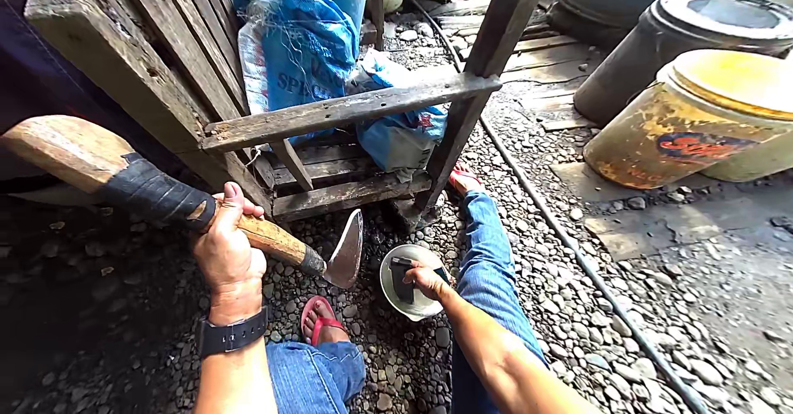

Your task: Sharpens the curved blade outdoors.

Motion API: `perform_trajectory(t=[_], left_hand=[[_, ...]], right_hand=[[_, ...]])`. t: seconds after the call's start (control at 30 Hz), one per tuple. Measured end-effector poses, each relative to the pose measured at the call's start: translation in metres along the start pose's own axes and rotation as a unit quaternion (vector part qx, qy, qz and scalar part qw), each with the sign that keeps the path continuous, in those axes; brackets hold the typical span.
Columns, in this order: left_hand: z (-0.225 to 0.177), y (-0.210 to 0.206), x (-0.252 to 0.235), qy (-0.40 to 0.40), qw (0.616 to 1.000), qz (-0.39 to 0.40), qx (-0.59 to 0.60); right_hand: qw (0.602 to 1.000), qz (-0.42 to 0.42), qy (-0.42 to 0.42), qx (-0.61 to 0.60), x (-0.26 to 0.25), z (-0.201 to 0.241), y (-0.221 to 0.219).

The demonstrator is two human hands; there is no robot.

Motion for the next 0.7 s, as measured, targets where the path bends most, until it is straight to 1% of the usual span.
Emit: perform_trajectory(t=[0.1,0.13,0.17,0.23,0.33,0.43,0.53,0.6,0.67,0.7], left_hand=[[0.000,0.002,0.000,0.004,1.000,-0.006,0.003],[-0.001,0.002,-0.001,0.002,1.000,-0.007,0.003],[-0.002,0.002,-0.001,0.000,1.000,-0.006,0.002],[-0.003,0.002,0.000,0.000,1.000,-0.007,0.002],[-0.004,0.003,0.001,0.003,1.000,-0.011,0.001],[-0.003,0.006,-0.001,0.007,1.000,-0.018,0.006],[-0.004,0.007,-0.002,0.003,0.999,-0.027,0.019],[-0.004,0.008,-0.005,0.000,0.999,-0.031,0.031],[-0.003,0.006,-0.008,-0.005,0.999,-0.033,0.033],[-0.001,0.005,-0.011,-0.009,0.999,-0.035,0.033]], right_hand=[[0.996,0.054,0.070,0.024,-0.002,0.019,-0.004],[0.995,0.067,0.074,0.028,0.001,0.025,-0.005],[0.994,0.073,0.065,0.040,0.005,0.029,-0.005],[0.989,0.072,0.033,0.126,0.013,0.032,-0.002],[0.948,0.102,-0.022,0.300,0.022,0.035,-0.003],[0.906,0.132,-0.055,0.399,0.035,0.033,-0.013],[0.867,0.161,-0.066,0.468,0.041,0.013,-0.021],[0.847,0.186,-0.100,0.488,0.040,-0.007,-0.026],[0.844,0.196,-0.124,0.483,0.038,-0.013,-0.029],[0.850,0.197,-0.134,0.469,0.039,-0.009,-0.031]])
Point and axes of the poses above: each hand's wrist, its own x-axis away from the middle knuckle, its own y-axis out of the back of the hand, z = x × y, the point moved 10 cm from there along -x, towards the middle knuckle, and after that the axes turned 11 degrees about y, right-handed, at the moved point
